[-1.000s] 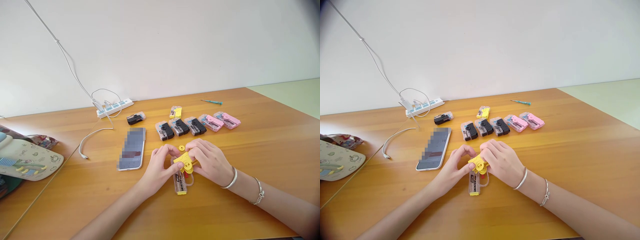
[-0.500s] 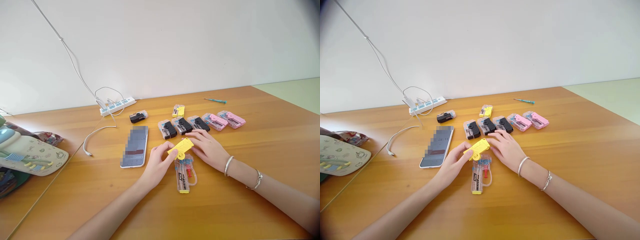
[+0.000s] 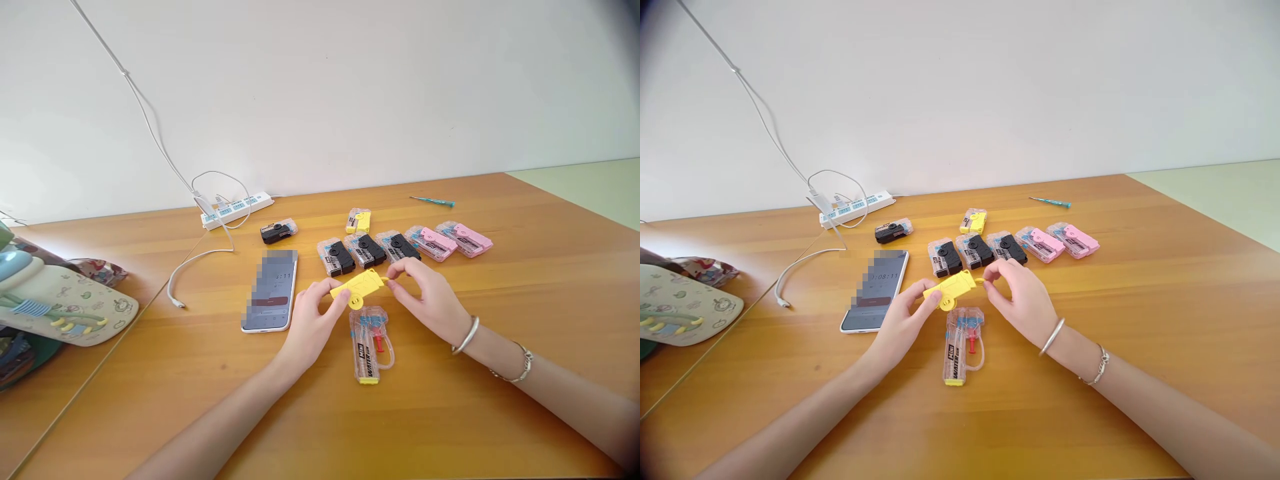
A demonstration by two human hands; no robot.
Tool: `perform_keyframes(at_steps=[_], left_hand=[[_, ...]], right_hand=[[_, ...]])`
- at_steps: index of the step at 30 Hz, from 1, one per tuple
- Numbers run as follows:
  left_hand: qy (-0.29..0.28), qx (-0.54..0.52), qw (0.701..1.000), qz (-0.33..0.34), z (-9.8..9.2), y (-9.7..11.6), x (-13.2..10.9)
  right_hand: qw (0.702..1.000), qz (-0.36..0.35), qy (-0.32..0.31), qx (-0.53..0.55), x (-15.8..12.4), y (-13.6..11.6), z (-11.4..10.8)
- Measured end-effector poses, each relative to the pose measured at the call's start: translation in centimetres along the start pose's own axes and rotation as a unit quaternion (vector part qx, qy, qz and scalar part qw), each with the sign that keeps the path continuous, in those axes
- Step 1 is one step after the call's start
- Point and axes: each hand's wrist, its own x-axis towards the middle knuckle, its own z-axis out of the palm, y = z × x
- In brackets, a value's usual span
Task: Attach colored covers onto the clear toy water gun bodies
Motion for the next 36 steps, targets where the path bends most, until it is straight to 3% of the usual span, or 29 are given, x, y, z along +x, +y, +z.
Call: perform_keyframes(at_steps=[2, 4, 7, 11, 23, 36], left_hand=[[0.031, -0.007, 1.000, 0.002, -0.1, -0.1, 0.1], [0.046, -0.017, 0.999, 0.005, 0.0, -0.1, 0.1], [0.028, -0.037, 0.999, 0.005, 0.2, 0.0, 0.0], [-0.005, -0.044, 0.999, 0.011, 0.6, 0.2, -0.4], [-0.011, -0.061, 0.998, 0.017, 0.9, 0.2, -0.6], [0.045, -0.006, 0.999, 0.004, 1.0, 0.3, -0.8]], right_hand=[[0.998, 0.023, 0.007, 0.060, -0.3, -1.1, -0.3], [0.993, 0.017, -0.025, 0.115, -0.7, -2.2, -0.2], [0.984, 0.026, -0.062, 0.164, -1.0, -3.4, 0.3], [0.986, 0.044, -0.039, 0.157, -1.0, -3.7, 0.8], [0.977, 0.045, -0.010, 0.208, -0.9, -3.5, 0.9], [0.970, 0.091, -0.004, 0.226, -1.3, -3.7, 1.1]])
